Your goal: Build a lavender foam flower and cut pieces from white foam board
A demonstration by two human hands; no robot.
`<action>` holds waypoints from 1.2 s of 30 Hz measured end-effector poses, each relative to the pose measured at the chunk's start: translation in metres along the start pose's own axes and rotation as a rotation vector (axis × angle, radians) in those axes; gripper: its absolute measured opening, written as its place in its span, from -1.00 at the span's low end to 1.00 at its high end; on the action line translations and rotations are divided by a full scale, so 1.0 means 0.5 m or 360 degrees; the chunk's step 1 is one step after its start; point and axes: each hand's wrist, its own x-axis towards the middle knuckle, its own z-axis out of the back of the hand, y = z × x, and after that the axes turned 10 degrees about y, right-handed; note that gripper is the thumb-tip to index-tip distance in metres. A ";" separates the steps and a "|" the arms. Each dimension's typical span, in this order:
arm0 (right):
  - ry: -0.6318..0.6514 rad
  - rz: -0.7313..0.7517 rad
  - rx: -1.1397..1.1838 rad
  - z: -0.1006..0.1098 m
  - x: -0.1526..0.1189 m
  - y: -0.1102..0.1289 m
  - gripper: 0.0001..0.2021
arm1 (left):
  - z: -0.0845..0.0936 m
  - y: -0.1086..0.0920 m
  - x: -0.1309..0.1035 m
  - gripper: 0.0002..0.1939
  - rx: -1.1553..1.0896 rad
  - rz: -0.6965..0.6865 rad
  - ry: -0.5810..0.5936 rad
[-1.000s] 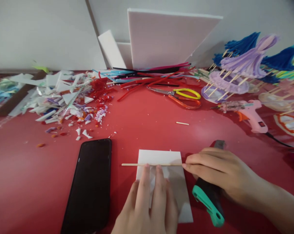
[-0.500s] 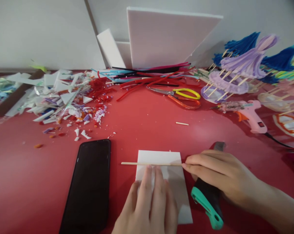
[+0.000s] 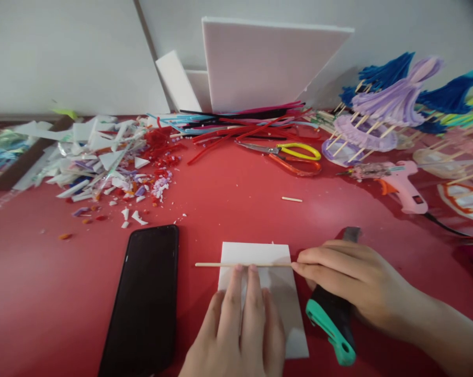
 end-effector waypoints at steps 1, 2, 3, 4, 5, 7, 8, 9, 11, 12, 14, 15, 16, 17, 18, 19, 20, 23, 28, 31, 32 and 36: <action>0.0001 0.0003 0.0001 0.000 0.000 0.000 -0.68 | 0.001 0.000 -0.001 -0.65 0.0005 -0.0002 0.0008; 0.0005 0.0006 -0.0002 0.002 0.002 0.000 -0.68 | 0.001 0.000 -0.001 -0.65 0.0010 -0.0007 0.0015; -0.0006 0.0006 -0.0004 0.003 0.003 0.000 -0.68 | 0.002 0.000 -0.001 -0.65 0.0016 -0.0008 0.0017; -0.0013 0.0009 -0.0005 0.006 0.006 0.000 -0.67 | 0.002 0.000 -0.001 -0.65 0.0019 -0.0004 0.0017; -0.0006 0.0015 -0.0005 0.008 0.008 0.000 -0.66 | 0.002 0.000 -0.001 -0.64 0.0020 0.0001 0.0010; -0.0005 0.0023 0.0002 0.011 0.012 -0.001 -0.65 | 0.001 -0.001 -0.001 -0.64 0.0006 0.0013 0.0005; -0.0004 0.0025 0.0009 0.011 0.012 -0.001 -0.65 | 0.000 -0.001 -0.001 -0.63 0.0001 0.0019 -0.0004; 0.0005 0.0026 0.0017 0.011 0.012 -0.001 -0.65 | -0.001 -0.002 -0.001 -0.63 -0.0002 0.0026 -0.0006; 0.0019 0.0020 0.0035 0.009 0.009 -0.001 -0.66 | -0.002 -0.004 -0.001 -0.63 -0.0008 0.0028 -0.0010; 0.0029 0.0015 0.0045 0.008 0.007 -0.002 -0.66 | -0.003 -0.004 -0.001 -0.63 -0.0011 0.0027 -0.0014; 0.0032 0.0013 0.0062 0.005 0.004 -0.001 -0.66 | -0.004 -0.005 -0.002 -0.63 -0.0011 0.0019 -0.0020; 0.0029 0.0010 0.0067 0.004 0.004 -0.001 -0.66 | -0.004 -0.006 -0.003 -0.63 -0.0007 0.0016 -0.0019; 0.0028 0.0009 0.0070 0.004 0.003 -0.001 -0.66 | -0.004 -0.006 -0.003 -0.63 0.0001 0.0014 -0.0027; 0.0032 0.0009 0.0073 0.003 0.003 -0.001 -0.66 | -0.004 -0.006 -0.004 -0.64 0.0010 0.0014 -0.0028; 0.0039 0.0008 0.0074 0.003 0.003 -0.001 -0.66 | -0.004 -0.006 -0.004 -0.64 0.0015 0.0015 -0.0024; 0.0042 0.0005 0.0074 0.002 0.003 -0.001 -0.67 | -0.005 -0.007 -0.004 -0.64 0.0016 0.0018 -0.0023; 0.0043 0.0000 0.0074 0.001 0.002 -0.001 -0.67 | -0.005 -0.006 -0.004 -0.64 0.0012 0.0020 -0.0023; 0.0048 -0.0007 0.0075 -0.003 -0.002 -0.001 -0.68 | -0.005 -0.005 -0.003 -0.64 -0.0005 0.0009 -0.0018; 0.0068 -0.0021 0.0072 -0.004 -0.006 0.000 -0.70 | -0.002 -0.002 -0.002 -0.63 -0.0012 0.0010 -0.0003; 0.0071 -0.0017 0.0054 -0.002 -0.004 0.000 -0.70 | -0.003 -0.001 -0.003 -0.62 -0.0025 0.0006 0.0010; 0.0068 -0.0018 0.0051 -0.002 -0.003 0.000 -0.69 | -0.004 -0.001 -0.003 -0.63 -0.0031 0.0002 0.0012; 0.0055 -0.0007 0.0061 -0.003 -0.003 -0.001 -0.69 | -0.005 -0.002 -0.003 -0.63 -0.0039 0.0013 -0.0003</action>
